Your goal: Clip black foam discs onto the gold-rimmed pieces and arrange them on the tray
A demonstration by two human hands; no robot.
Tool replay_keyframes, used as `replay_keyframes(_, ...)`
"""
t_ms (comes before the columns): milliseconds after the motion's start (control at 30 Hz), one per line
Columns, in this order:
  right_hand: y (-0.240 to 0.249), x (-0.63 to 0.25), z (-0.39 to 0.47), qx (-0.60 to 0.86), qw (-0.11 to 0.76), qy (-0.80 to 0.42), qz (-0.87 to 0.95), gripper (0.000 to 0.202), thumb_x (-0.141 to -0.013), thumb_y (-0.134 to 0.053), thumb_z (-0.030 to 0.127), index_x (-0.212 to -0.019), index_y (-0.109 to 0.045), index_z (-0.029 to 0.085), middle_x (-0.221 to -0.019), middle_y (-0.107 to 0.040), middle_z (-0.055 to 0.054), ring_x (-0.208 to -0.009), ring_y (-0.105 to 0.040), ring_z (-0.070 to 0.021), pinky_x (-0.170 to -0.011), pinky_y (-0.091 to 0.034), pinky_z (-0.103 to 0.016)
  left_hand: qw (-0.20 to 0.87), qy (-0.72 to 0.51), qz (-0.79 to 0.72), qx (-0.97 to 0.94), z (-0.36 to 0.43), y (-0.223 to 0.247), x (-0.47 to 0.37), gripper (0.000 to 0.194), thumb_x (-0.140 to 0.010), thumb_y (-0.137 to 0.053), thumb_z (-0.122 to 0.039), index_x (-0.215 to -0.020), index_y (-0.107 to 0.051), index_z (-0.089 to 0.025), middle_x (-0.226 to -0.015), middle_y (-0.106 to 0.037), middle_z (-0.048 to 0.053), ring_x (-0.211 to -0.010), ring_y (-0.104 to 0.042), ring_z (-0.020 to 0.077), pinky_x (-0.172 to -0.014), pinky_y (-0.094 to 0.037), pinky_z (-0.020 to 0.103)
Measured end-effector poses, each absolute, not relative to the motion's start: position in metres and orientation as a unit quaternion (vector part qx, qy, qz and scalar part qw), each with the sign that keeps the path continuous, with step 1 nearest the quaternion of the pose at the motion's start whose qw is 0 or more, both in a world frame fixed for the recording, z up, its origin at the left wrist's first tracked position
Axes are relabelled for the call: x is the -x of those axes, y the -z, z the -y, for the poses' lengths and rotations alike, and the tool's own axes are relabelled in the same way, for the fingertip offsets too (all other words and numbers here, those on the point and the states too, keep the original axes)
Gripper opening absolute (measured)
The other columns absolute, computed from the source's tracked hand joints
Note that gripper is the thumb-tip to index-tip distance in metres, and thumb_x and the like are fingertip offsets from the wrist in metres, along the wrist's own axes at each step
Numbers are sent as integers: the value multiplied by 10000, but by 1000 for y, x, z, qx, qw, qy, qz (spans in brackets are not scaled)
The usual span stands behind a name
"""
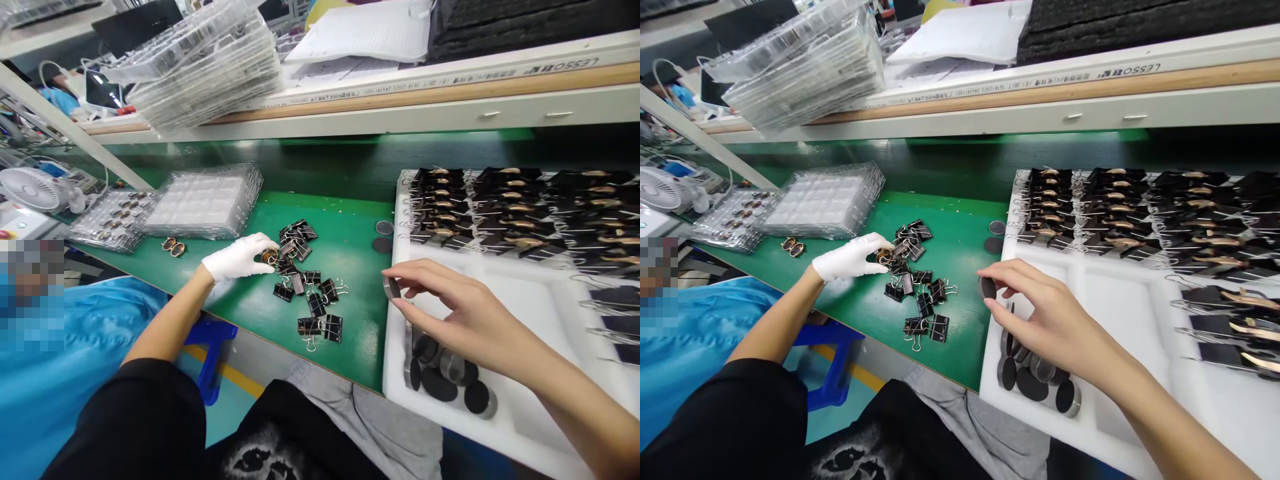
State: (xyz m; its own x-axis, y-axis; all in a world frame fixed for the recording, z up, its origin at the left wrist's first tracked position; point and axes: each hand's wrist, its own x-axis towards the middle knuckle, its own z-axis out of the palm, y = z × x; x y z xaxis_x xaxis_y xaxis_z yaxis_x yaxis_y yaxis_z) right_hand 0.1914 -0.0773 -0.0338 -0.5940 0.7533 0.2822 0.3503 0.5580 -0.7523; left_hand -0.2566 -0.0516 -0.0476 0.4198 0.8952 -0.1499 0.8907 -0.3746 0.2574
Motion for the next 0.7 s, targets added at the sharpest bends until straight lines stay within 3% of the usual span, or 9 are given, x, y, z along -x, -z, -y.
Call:
replay_keyframes(67, 35, -192, 77, 339, 310, -349, 817, 274, -1013, -668, 318, -1287, -685, 328, -1226, -709, -53, -906, -692, -180, -804, -605, -347, 149, -28, -536, -830, 49, 56, 257, 517, -867, -742, -547, -1243, -725, -193, -1185, -727, 114, -1058, -711, 250, -967, -576, 368)
replay_keyframes(167, 36, -191, 79, 366, 324, -370, 790, 290, -999, -687, 346, -1289, -695, 330, -1206, -714, -55, -898, -709, -190, -834, -612, -369, 115, -46, -554, -824, 47, 54, 261, 479, -859, -746, -557, -1153, -738, -179, -1087, -730, 108, -943, -704, 238, -887, -580, 374)
replay_keyframes(367, 31, -179, 78, 377, 448, -435, 684, 287, -917, -773, 295, -1201, -789, 334, -1201, -714, -59, -923, -743, -200, -857, -644, -375, -84, -204, -513, -830, 51, 5, 215, 478, -903, -725, -549, -1176, -705, -156, -1125, -739, 130, -1041, -693, 255, -949, -560, 393)
replay_keyframes(533, 25, -174, 72, 382, 499, -573, 526, 200, -976, -699, 365, -1095, -851, 312, -1033, -787, -43, -830, -747, -173, -823, -643, -359, -185, -136, -476, -849, 52, -24, 113, 419, -926, -679, -525, -1152, -711, -175, -1084, -737, 126, -958, -688, 300, -773, -495, 415)
replay_keyframes(700, 18, -178, 70, 400, 572, -531, 481, 239, -957, -749, 501, -963, -816, 272, -881, -757, -13, -728, -654, -124, -698, -582, -276, -187, -100, -414, -885, 35, -18, 50, 258, -959, -623, -397, -1095, -708, -195, -1021, -697, 97, -853, -657, 269, -652, -381, 383)
